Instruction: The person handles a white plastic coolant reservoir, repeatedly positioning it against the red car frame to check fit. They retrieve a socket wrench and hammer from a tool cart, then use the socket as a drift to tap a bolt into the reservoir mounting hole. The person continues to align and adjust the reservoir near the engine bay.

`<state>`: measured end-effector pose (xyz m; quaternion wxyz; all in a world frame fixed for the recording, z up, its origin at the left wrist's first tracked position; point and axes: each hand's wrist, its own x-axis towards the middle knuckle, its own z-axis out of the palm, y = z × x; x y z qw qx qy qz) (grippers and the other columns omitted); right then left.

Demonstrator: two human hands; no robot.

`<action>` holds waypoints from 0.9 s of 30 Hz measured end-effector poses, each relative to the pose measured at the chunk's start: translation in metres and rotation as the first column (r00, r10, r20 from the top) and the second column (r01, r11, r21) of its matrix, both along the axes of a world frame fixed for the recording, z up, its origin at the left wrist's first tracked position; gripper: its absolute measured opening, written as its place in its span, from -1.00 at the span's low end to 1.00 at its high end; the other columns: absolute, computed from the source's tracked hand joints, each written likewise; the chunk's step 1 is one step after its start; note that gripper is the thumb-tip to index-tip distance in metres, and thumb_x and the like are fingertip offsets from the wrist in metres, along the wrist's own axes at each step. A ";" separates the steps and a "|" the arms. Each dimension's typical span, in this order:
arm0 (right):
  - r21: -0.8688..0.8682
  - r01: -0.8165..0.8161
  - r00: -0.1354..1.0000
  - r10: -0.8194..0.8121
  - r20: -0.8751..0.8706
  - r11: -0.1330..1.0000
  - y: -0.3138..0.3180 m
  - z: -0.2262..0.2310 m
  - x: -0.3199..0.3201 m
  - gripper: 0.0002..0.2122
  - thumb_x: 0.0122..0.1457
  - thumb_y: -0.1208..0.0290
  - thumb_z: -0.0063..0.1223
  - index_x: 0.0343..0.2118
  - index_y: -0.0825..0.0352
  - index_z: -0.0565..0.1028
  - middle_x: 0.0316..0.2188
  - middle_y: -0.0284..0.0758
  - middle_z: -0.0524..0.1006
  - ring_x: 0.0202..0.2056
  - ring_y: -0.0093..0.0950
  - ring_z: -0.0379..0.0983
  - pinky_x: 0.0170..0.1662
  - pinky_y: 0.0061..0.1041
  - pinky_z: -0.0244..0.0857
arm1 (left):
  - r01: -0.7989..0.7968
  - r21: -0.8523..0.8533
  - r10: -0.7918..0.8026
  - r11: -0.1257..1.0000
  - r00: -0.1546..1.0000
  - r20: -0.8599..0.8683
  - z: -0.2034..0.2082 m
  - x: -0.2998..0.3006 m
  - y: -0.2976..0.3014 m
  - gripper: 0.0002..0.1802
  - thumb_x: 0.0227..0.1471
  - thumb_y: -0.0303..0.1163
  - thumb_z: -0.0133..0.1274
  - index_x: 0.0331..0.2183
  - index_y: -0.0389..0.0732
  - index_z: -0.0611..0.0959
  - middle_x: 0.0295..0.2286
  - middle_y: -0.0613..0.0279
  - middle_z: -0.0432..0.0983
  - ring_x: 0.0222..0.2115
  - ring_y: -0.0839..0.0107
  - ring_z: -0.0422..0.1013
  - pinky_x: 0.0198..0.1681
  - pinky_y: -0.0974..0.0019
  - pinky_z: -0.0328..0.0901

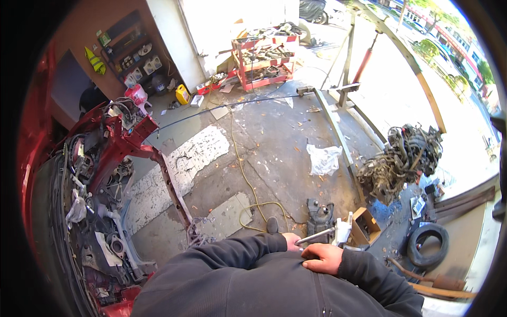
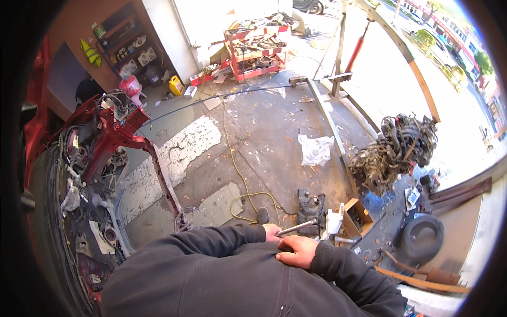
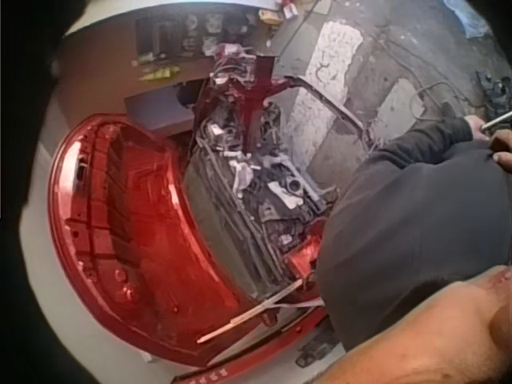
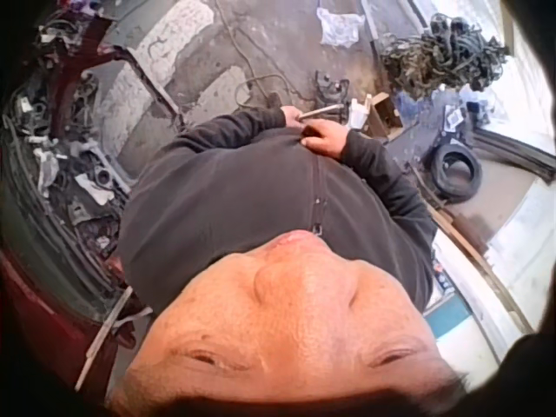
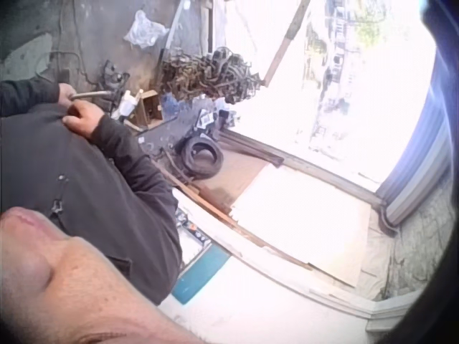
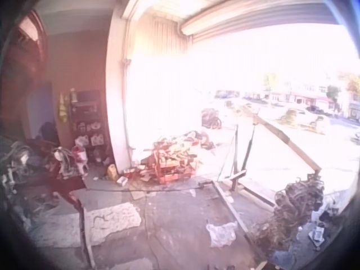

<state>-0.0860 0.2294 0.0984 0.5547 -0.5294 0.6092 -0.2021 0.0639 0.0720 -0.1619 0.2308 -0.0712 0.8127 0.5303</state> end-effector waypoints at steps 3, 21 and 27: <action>0.096 -0.083 0.985 0.067 0.159 0.992 -0.082 0.012 -0.028 -0.68 0.33 0.25 0.21 -0.04 0.43 0.59 -0.21 -0.16 0.67 -0.15 -0.37 0.59 -0.04 -0.31 0.46 | -0.012 -0.043 0.008 0.999 0.996 -0.086 0.005 -0.030 -0.069 -0.69 0.18 -0.11 0.29 -0.24 -0.17 0.75 -0.35 -0.06 0.72 -0.31 0.03 0.65 -0.19 0.02 0.48; 0.068 -0.371 0.865 0.317 0.388 0.926 -0.476 0.002 -0.262 -0.62 0.48 0.07 0.14 -0.02 0.37 0.52 -0.32 -0.28 0.65 -0.25 -0.48 0.55 -0.10 -0.37 0.43 | -0.696 0.231 0.653 0.680 0.718 0.243 -0.004 -0.122 -0.391 -0.59 0.28 0.01 0.29 -0.14 -0.16 0.74 -0.38 0.33 0.66 -0.31 0.49 0.51 -0.18 0.23 0.42; 0.289 -0.288 0.833 0.090 0.546 0.913 -0.612 -0.021 -0.345 -0.65 0.51 0.16 0.13 0.09 0.37 0.47 -0.37 -0.38 0.63 -0.34 -0.62 0.54 -0.25 -0.53 0.43 | -0.778 0.156 0.746 0.609 0.628 0.221 0.013 -0.189 -0.488 -0.65 0.27 -0.07 0.28 -0.20 -0.19 0.75 -0.40 0.31 0.64 -0.31 0.52 0.48 -0.17 0.25 0.41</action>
